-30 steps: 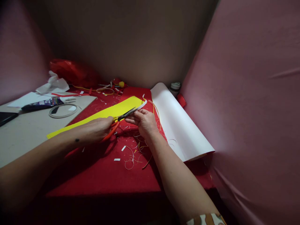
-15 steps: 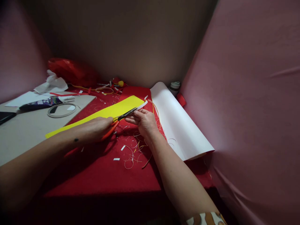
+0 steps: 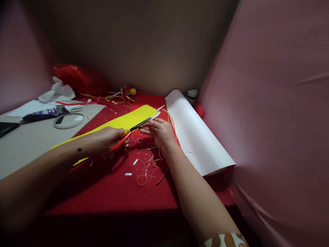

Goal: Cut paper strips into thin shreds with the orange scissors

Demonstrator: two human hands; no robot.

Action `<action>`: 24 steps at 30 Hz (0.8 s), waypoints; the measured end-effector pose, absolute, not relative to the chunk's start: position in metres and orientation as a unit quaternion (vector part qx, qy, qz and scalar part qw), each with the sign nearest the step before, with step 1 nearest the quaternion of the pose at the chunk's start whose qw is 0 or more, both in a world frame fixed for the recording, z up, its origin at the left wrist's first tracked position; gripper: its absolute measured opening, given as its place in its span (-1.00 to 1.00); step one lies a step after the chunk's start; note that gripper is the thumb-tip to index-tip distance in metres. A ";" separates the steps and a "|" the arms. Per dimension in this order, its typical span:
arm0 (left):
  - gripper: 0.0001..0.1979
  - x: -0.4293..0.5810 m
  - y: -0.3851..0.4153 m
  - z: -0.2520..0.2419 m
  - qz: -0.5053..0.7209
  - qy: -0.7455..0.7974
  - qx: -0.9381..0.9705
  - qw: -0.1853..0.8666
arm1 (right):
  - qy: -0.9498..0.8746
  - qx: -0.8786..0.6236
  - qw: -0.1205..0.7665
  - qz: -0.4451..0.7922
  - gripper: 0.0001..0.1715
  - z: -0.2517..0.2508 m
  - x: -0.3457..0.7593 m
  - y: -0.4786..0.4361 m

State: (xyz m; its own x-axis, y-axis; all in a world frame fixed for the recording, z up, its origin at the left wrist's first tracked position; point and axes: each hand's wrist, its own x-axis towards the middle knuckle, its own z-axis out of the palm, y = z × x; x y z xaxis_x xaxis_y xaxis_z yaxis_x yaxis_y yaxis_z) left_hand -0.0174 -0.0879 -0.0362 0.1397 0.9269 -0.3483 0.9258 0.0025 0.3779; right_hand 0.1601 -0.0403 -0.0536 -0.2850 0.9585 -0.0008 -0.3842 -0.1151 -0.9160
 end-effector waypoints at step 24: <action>-0.69 -0.020 -0.091 -0.042 0.029 0.598 0.794 0.105 | -0.456 -0.320 0.512 0.654 -0.94 -0.055 0.160 -0.036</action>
